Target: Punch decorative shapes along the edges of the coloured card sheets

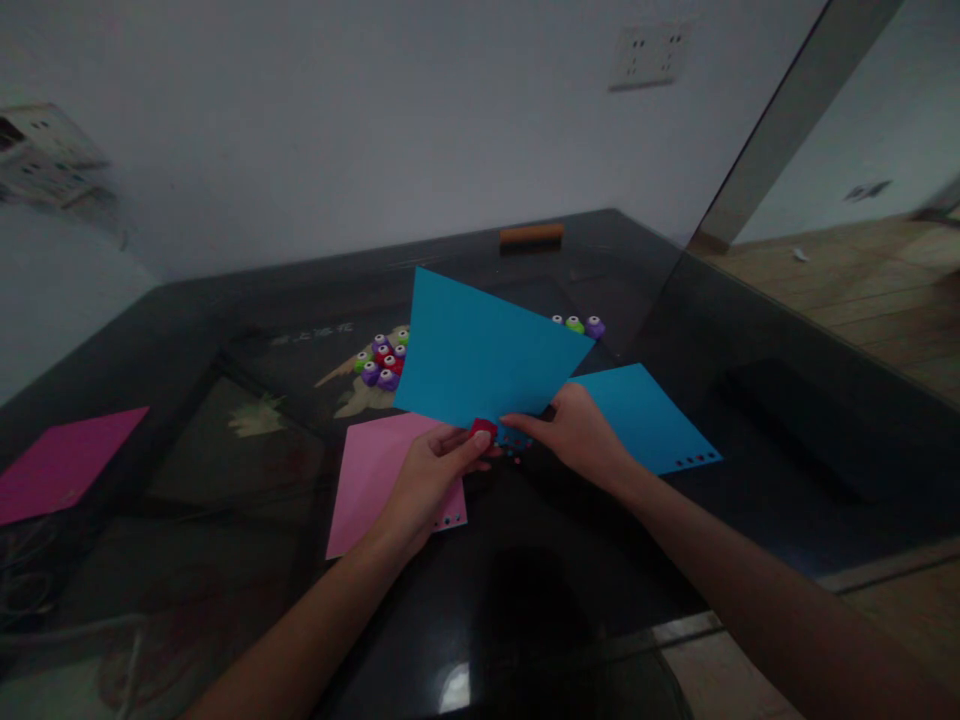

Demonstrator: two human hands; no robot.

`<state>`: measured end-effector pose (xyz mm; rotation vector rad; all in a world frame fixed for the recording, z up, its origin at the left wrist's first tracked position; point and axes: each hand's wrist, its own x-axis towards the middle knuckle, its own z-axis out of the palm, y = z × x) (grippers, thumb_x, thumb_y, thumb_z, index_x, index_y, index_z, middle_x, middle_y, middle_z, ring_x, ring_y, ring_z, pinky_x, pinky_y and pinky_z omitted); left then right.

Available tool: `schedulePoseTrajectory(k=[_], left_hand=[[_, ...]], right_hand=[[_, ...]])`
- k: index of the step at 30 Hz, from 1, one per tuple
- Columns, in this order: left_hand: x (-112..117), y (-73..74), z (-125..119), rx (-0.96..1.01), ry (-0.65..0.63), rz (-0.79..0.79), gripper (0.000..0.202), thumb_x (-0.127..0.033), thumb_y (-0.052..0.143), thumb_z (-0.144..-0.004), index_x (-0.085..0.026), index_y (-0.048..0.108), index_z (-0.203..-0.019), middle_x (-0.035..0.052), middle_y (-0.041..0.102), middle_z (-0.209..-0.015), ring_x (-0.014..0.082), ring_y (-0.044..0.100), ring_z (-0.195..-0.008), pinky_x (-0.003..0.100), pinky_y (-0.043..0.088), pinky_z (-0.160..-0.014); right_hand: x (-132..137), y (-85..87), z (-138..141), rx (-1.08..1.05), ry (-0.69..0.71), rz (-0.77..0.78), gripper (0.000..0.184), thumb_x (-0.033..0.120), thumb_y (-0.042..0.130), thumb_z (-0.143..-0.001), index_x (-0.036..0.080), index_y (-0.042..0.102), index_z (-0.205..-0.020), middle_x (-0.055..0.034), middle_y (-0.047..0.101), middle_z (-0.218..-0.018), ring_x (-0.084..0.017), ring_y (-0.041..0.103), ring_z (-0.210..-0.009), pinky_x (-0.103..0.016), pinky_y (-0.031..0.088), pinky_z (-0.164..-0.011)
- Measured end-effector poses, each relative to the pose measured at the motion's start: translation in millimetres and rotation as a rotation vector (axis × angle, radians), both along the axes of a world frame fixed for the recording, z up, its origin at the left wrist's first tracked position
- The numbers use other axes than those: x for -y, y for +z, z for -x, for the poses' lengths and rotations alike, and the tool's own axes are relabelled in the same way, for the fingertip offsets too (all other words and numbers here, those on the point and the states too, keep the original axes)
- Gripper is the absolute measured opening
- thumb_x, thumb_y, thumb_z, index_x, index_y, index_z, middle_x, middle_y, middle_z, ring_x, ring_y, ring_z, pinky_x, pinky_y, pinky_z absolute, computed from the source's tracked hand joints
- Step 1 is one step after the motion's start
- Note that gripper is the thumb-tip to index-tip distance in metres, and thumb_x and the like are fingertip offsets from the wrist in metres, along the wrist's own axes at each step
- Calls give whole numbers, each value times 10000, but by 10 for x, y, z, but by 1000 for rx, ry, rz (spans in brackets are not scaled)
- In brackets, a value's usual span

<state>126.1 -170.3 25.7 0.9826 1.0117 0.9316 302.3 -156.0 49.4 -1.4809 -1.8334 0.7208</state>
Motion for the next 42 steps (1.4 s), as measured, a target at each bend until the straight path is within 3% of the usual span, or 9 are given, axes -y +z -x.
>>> schedulePoseTrajectory(k=[14, 27, 42], left_hand=[[-8, -19, 12, -12, -2, -30, 152, -286, 698, -726, -168, 696, -821, 30, 712, -799, 149, 650, -761, 218, 452, -628], [8, 19, 5, -73, 22, -31, 171, -306, 702, -712, -167, 696, -813, 53, 722, -841, 171, 650, -795, 242, 460, -644], [11, 51, 4, -121, 42, -79, 167, -307, 698, -712, -167, 706, -802, 56, 728, -848, 172, 634, -786, 245, 439, -647]], right_hand=[[7, 11, 10, 1, -11, 13, 335, 307, 666, -744, 158, 501, -494, 13, 538, -480, -97, 457, -441, -242, 293, -459], [10, 11, 12, 27, 4, -22, 216, 298, 659, -758, 150, 598, -613, -26, 613, -576, -126, 505, -513, -254, 338, -503], [37, 8, 17, 40, -27, 5, 268, 346, 651, -754, 155, 595, -576, -18, 564, -512, -133, 501, -501, -258, 317, -473]])
